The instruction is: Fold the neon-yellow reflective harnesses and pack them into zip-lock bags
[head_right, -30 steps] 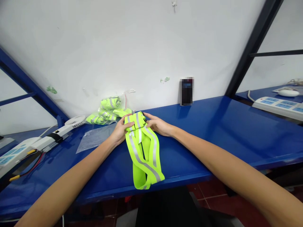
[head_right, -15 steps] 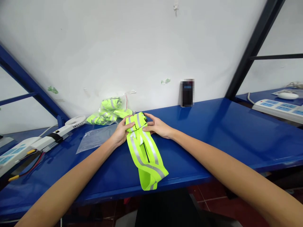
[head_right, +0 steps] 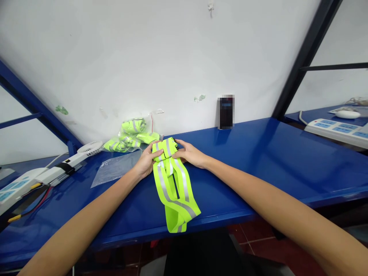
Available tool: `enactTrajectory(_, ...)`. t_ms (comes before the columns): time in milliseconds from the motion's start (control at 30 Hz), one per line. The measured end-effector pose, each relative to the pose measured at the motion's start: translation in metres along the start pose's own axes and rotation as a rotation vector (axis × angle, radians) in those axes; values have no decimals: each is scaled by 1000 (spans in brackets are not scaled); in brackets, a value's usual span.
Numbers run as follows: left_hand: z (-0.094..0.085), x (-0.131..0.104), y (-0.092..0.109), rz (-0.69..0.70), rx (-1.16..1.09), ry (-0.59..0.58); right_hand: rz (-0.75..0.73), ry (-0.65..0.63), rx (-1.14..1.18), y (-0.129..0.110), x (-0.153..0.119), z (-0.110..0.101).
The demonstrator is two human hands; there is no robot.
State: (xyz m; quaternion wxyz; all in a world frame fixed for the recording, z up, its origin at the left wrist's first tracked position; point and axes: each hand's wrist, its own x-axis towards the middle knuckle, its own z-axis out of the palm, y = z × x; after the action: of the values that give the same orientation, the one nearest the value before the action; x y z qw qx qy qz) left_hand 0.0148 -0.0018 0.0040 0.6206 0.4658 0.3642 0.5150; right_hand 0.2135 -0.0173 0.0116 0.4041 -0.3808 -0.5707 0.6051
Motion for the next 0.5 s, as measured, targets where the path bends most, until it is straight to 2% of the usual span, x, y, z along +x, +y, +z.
enactTrajectory(200,0,1,0,-10,-40,10,-11,-48,21,0,-1,-3)
enactTrajectory(300,0,1,1,-26,-67,-5,-52,-28,-36,2,-1,-4)
enactTrajectory(500,2,-2,4,-30,-122,-112,-226,24,-210,4,-1,2)
